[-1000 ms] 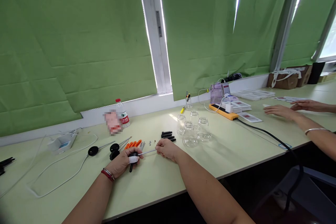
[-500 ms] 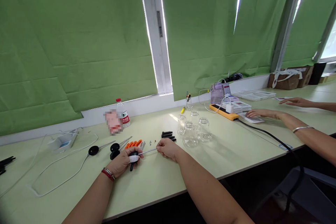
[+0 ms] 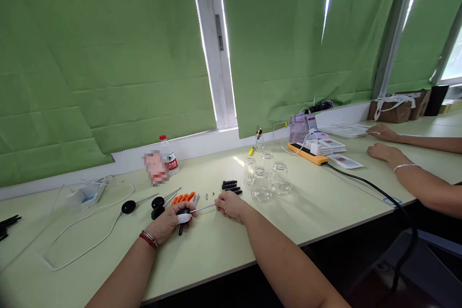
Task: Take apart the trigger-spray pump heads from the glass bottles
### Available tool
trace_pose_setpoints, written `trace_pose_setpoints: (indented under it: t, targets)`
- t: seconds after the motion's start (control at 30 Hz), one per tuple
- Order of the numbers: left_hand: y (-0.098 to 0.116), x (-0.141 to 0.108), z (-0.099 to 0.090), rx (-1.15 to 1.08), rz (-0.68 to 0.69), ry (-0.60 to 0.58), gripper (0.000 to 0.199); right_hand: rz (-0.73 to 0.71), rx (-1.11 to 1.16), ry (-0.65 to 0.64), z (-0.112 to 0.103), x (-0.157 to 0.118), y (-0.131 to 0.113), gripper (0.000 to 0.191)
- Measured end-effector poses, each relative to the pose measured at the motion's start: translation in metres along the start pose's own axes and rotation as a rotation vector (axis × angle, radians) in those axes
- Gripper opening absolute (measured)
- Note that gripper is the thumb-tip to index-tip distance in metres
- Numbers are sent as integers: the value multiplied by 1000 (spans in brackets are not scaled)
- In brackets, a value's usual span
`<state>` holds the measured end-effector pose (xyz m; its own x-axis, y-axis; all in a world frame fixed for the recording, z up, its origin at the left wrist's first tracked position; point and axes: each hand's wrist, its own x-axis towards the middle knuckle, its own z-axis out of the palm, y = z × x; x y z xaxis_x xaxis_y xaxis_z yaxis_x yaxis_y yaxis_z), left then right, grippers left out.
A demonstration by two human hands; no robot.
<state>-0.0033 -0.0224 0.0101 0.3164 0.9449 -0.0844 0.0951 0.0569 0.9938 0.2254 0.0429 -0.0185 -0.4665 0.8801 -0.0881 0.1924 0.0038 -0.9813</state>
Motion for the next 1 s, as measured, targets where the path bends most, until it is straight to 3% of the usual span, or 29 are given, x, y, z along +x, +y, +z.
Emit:
trace_pose_setpoints:
  t: [0.3,0.6,1.0]
  targets:
    - [0,0,0,-24,-5,6,29,11,-20,2,-1,3,3,32]
    - [3,-1,2,-16,-16,8,27,-29,54,-3,-2,6,8,11]
    - [2,0,2,-13,-16,18,28,-31,13,-15,-1,4,5,12]
